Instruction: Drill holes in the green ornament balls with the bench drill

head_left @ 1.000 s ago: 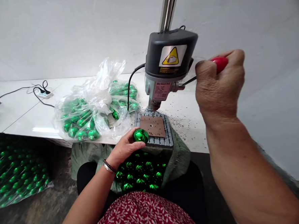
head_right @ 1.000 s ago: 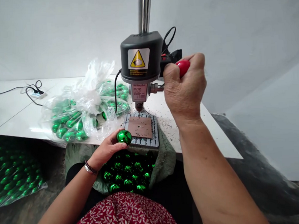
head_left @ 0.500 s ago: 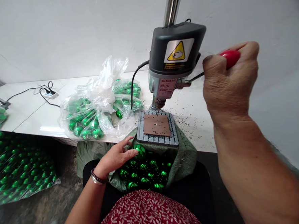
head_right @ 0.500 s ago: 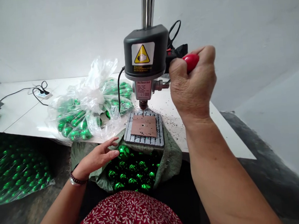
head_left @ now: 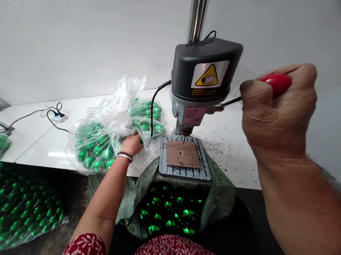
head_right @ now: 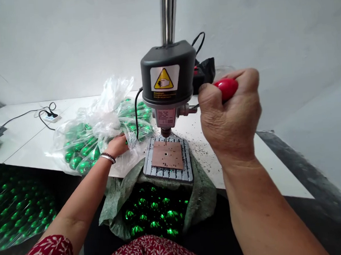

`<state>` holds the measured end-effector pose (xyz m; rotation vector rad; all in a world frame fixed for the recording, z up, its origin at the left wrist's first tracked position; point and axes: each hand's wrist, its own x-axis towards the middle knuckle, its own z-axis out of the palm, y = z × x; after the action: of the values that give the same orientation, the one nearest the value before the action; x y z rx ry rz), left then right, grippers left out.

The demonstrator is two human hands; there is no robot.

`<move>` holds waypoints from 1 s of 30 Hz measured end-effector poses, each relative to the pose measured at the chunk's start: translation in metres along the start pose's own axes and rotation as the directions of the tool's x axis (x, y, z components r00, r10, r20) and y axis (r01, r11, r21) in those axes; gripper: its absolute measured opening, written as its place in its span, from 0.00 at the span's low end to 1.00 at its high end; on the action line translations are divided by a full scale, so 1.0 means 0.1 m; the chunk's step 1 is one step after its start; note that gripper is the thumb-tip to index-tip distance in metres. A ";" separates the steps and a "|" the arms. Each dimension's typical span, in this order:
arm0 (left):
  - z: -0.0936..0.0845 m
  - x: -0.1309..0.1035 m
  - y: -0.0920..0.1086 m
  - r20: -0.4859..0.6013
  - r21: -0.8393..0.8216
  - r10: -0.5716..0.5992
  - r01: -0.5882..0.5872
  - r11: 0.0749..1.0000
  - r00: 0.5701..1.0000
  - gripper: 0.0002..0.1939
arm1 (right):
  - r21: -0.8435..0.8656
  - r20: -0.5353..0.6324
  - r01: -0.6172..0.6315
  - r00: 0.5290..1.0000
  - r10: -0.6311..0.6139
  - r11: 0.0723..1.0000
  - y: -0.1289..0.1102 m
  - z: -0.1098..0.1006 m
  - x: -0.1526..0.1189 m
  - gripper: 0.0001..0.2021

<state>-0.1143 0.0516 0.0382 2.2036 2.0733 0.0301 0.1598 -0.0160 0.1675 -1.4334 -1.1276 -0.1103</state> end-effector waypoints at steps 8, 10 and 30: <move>-0.21 -0.45 -0.11 -0.174 -0.088 -0.109 0.094 0.992 0.979 0.27 | 0.069 0.036 -0.014 0.999 0.012 0.998 -0.02 0.00 -0.01 0.09; -0.32 -0.70 -0.12 -0.287 -0.370 -0.148 0.033 0.928 0.946 0.30 | 0.093 0.029 0.010 0.999 -0.013 0.996 -0.01 0.01 -0.01 0.09; 0.27 -0.71 0.91 0.160 -0.974 0.050 0.150 0.170 0.986 0.22 | 0.144 0.079 0.121 0.988 -0.133 0.982 0.14 0.04 -0.01 0.09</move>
<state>-0.0254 -0.0262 0.0246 1.1623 1.2545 0.9162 0.1664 -0.0106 0.1560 -1.2525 -1.2752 -0.0572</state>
